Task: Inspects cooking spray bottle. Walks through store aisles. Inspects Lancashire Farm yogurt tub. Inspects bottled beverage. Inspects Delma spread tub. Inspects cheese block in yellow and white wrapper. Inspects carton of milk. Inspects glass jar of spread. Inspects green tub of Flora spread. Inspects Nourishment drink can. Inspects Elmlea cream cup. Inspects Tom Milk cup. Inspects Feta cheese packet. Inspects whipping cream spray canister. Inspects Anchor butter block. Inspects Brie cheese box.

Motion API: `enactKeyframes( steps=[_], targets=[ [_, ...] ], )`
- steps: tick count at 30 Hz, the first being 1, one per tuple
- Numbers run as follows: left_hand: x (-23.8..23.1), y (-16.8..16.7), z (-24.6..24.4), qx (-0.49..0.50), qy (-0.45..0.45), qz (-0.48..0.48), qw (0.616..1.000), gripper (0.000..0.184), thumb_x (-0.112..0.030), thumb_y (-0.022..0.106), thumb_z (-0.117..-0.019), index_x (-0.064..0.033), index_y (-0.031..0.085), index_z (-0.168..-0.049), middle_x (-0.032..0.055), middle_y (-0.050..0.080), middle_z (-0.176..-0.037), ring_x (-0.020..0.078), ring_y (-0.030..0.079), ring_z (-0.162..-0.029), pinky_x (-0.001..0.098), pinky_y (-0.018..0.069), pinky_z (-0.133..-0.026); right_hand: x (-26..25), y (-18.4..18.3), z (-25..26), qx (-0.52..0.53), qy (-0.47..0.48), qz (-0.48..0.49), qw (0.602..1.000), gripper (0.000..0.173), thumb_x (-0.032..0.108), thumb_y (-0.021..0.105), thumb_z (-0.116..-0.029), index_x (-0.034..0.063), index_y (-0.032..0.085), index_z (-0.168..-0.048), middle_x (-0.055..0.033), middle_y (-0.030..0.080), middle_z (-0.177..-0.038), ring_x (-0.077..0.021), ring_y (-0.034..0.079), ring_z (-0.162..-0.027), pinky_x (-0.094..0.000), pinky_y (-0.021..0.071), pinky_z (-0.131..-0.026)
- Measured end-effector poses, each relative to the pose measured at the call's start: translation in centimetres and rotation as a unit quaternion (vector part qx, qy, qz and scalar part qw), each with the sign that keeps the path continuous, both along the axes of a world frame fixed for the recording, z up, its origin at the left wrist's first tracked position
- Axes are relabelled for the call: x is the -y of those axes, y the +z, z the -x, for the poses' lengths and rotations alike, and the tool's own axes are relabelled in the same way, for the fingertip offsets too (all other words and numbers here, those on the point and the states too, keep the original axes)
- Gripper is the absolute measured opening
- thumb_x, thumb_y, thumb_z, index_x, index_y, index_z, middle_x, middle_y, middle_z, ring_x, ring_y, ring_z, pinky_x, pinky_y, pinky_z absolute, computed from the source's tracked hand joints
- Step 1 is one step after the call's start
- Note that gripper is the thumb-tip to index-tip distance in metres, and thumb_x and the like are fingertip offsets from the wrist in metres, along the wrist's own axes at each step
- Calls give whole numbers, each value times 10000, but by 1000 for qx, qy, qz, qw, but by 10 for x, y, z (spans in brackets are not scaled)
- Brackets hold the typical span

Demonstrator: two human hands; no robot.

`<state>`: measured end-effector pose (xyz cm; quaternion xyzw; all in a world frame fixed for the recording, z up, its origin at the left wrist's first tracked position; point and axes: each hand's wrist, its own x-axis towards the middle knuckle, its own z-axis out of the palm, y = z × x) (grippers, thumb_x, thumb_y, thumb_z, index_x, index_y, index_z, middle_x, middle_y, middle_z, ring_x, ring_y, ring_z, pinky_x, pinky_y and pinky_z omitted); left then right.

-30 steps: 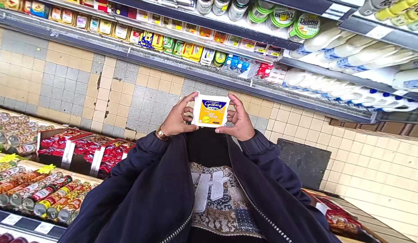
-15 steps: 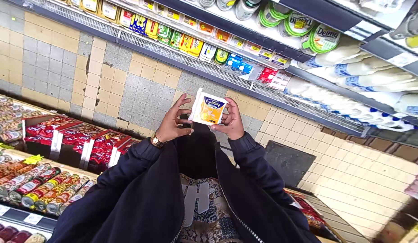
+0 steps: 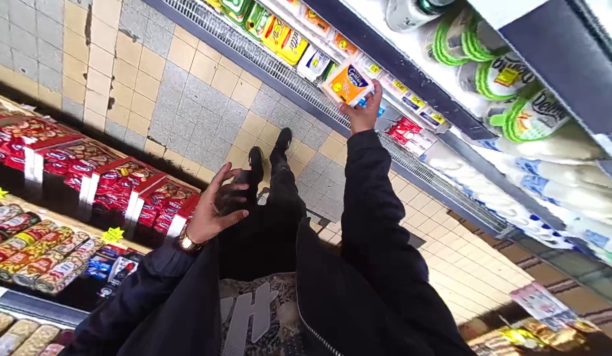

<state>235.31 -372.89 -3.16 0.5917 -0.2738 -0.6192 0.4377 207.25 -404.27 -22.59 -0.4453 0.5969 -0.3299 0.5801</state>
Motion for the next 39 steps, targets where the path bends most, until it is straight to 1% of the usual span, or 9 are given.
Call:
enactKeyframes(
  steps=[5, 9, 13, 19, 22, 25, 28, 31, 39],
  targets=[
    [-7, -15, 7, -2, 44, -36, 998, 1044, -62, 839, -770, -99, 223, -1612, 160, 442, -1523, 375, 617, -1216, 513, 633, -872, 62, -44, -13, -40, -32, -3, 999, 976, -27, 871, -646, -45, 324, -1454, -225, 539, -1314, -251, 680, -944, -386, 626, -767],
    [-7, -17, 11, -4, 67, -45, 997, 1032, -72, 841, -786, -88, 222, -1612, 152, 449, -1514, 376, 615, -1213, 516, 629, -882, 92, -58, -22, -80, -23, 21, 996, 707, 61, 897, -691, -87, 544, -1286, -165, 692, -1109, -192, 698, -951, -350, 599, -869],
    [-5, -13, 15, -3, 75, -56, 996, 986, -83, 832, -799, -98, 260, -1603, 151, 458, -1508, 365, 624, -1205, 508, 630, -883, 117, -63, -25, -157, 42, 25, 986, 708, 228, 889, -752, -36, 590, -1336, -144, 647, -1302, -170, 605, -1216, -332, 468, -1089],
    [-9, -10, 17, -21, 89, -69, 993, 959, -70, 818, -817, -106, 271, -1603, 145, 447, -1518, 363, 635, -1187, 490, 639, -867, 132, -80, -21, -273, 118, 43, 954, 741, 325, 869, -772, -5, 593, -1376, -142, 607, -1404, -174, 508, -1369, -324, 351, -1185],
    [-10, -8, 19, -19, 86, -70, 994, 953, -54, 810, -809, -101, 277, -1597, 141, 444, -1525, 347, 645, -1174, 467, 641, -858, 131, -67, -31, -422, 176, 19, 889, 739, 470, 776, -845, 36, 587, -1413, -166, 561, -1469, -260, 443, -1440, -441, 276, -1218],
    [-13, -4, 19, -18, 78, -55, 995, 939, -61, 813, -814, -97, 288, -1593, 141, 448, -1521, 336, 656, -1165, 466, 640, -869, 126, -59, -40, -471, 178, 12, 864, 710, 456, 752, -869, 35, 584, -1416, -188, 548, -1476, -303, 428, -1450, -485, 252, -1219],
    [-17, 4, 15, -16, 74, -51, 996, 931, -59, 812, -813, -73, 292, -1585, 146, 444, -1528, 335, 650, -1175, 465, 639, -874, 108, -59, -38, -453, 134, 88, 877, 730, 351, 803, -817, -11, 573, -1407, -236, 550, -1454, -362, 439, -1433, -502, 259, -1216],
    [-22, 13, 8, 2, 56, -19, 998, 895, -96, 807, -837, -58, 304, -1577, 152, 444, -1530, 312, 655, -1162, 439, 634, -876, 74, -44, -30, -376, 126, 119, 910, 710, 280, 784, -844, -16, 535, -1440, -254, 528, -1464, -369, 482, -1392, -483, 367, -1167],
    [-41, 50, -21, 33, 58, 79, 995, 697, -143, 754, -894, -32, 416, -1493, 162, 516, -1466, 313, 665, -1141, 431, 621, -888, -130, 102, -31, -177, 183, 142, 957, 495, 197, 740, -898, -27, 619, -1323, -214, 613, -1362, -304, 621, -1228, -452, 536, -1016]
  ],
)
